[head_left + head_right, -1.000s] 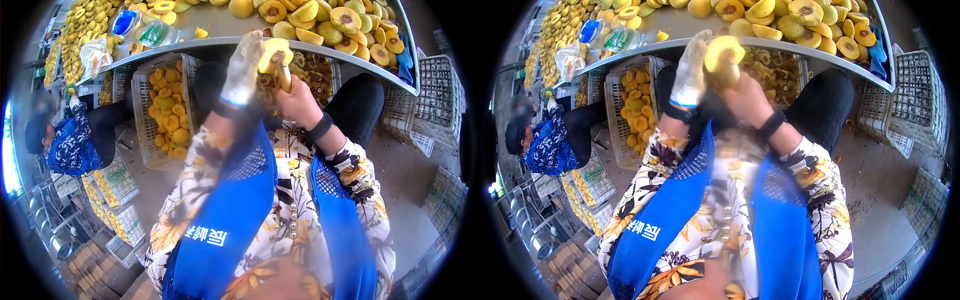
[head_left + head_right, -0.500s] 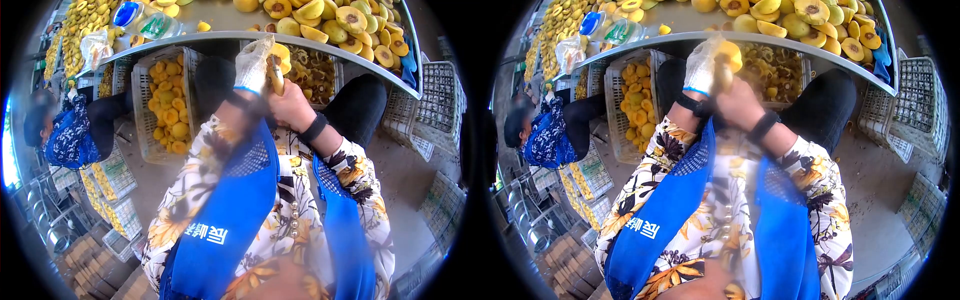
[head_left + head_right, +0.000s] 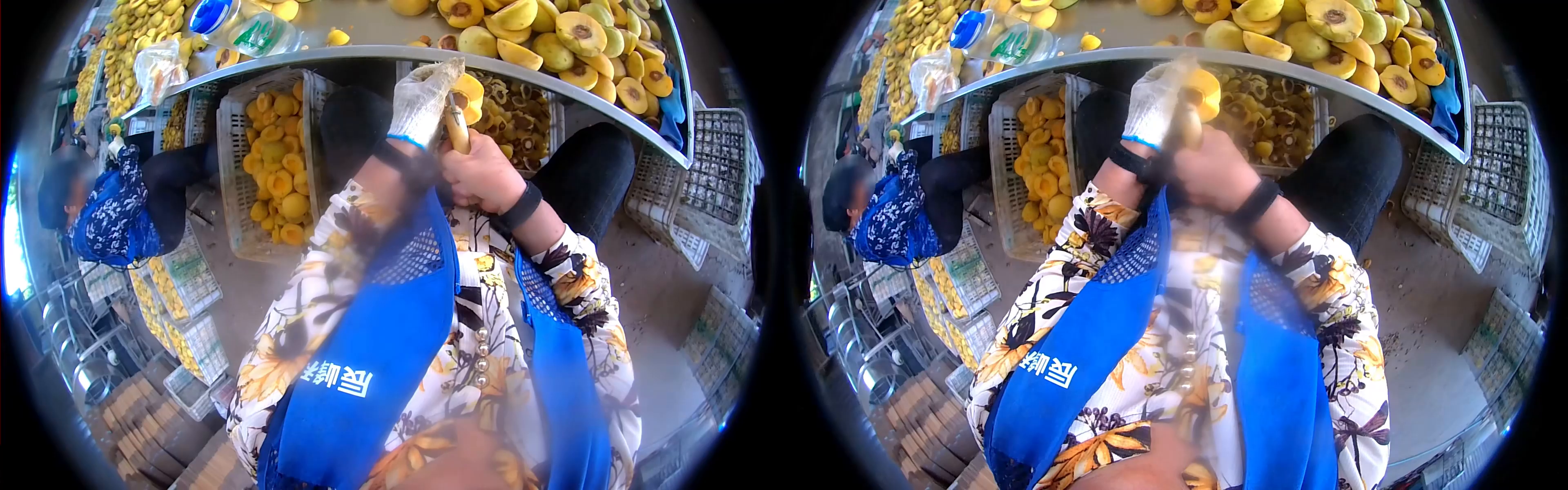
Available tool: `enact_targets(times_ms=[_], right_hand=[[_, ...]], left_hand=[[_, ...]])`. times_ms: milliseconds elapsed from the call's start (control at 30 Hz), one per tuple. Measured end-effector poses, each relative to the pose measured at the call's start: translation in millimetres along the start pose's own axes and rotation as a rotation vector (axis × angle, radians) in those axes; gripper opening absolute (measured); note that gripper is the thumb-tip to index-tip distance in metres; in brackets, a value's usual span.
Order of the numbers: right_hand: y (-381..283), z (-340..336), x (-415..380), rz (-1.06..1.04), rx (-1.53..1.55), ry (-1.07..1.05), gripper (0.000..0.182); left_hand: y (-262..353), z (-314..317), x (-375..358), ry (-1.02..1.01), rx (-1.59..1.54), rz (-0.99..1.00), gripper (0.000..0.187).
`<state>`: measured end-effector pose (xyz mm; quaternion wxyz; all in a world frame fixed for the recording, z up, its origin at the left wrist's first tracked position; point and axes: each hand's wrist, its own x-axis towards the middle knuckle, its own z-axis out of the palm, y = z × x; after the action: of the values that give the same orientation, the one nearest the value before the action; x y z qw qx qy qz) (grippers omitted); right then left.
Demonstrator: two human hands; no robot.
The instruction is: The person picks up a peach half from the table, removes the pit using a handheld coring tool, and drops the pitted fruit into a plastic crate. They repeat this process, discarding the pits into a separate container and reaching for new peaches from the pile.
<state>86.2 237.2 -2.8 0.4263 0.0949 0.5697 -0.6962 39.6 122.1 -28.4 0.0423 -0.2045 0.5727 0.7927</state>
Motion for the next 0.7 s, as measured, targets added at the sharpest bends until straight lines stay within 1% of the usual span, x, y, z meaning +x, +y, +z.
enact_targets(times_ms=[67, 167, 200, 267, 300, 367, 400, 433, 500, 533, 567, 633, 667, 700], right_hand=[[3, -6, 2, 0.041, 0.101, -0.095, 0.01], [10, -13, 8, 0.117, 0.271, -0.228, 0.01], [12, -15, 10, 0.144, 0.331, -0.27, 0.01], [15, -21, 17, 0.133, 0.47, -0.419, 0.009], [17, -22, 20, 0.125, 0.542, -0.493, 0.008], [22, -23, 28, 0.1, 0.527, -0.568, 0.007], [22, -22, 29, 0.089, 0.52, -0.606, 0.007], [22, -21, 23, 0.002, 0.526, -0.675, 0.007], [22, -38, 23, -0.061, 0.641, -0.717, 0.006], [26, -48, 27, -0.062, 0.677, -0.615, 0.006], [19, -49, 24, -0.039, 0.552, -0.444, 0.006], [19, -54, 35, 0.028, -0.361, -0.037, 0.021], [50, -67, 51, -0.211, -0.759, 0.161, 0.028], [54, -61, 50, -0.453, -1.151, 0.369, 0.036]], left_hand=[[2, 3, 0, 0.012, -0.071, -0.004, 0.017], [-7, -3, 3, -0.041, -0.039, 0.083, 0.017], [-8, -5, 2, -0.035, -0.002, 0.085, 0.023], [-8, -9, 1, -0.025, 0.074, 0.099, 0.036], [-11, -14, 4, -0.045, -0.113, -0.013, 0.034], [-17, -24, 14, -0.09, -0.485, -0.236, 0.031], [7, -14, -8, -0.018, -0.352, -0.139, 0.04], [12, -26, -14, -0.147, -0.551, -0.241, 0.047], [7, -103, 10, -0.147, -0.411, -0.187, 0.053], [15, -132, 6, -0.035, -0.426, -0.122, 0.053], [24, -156, -1, 0.077, -0.441, -0.056, 0.053], [35, -192, -13, 0.582, 0.114, 0.102, 0.055], [42, -210, -13, 0.703, 0.619, 0.151, 0.055], [53, -216, -14, 0.805, 1.126, 0.196, 0.055]])
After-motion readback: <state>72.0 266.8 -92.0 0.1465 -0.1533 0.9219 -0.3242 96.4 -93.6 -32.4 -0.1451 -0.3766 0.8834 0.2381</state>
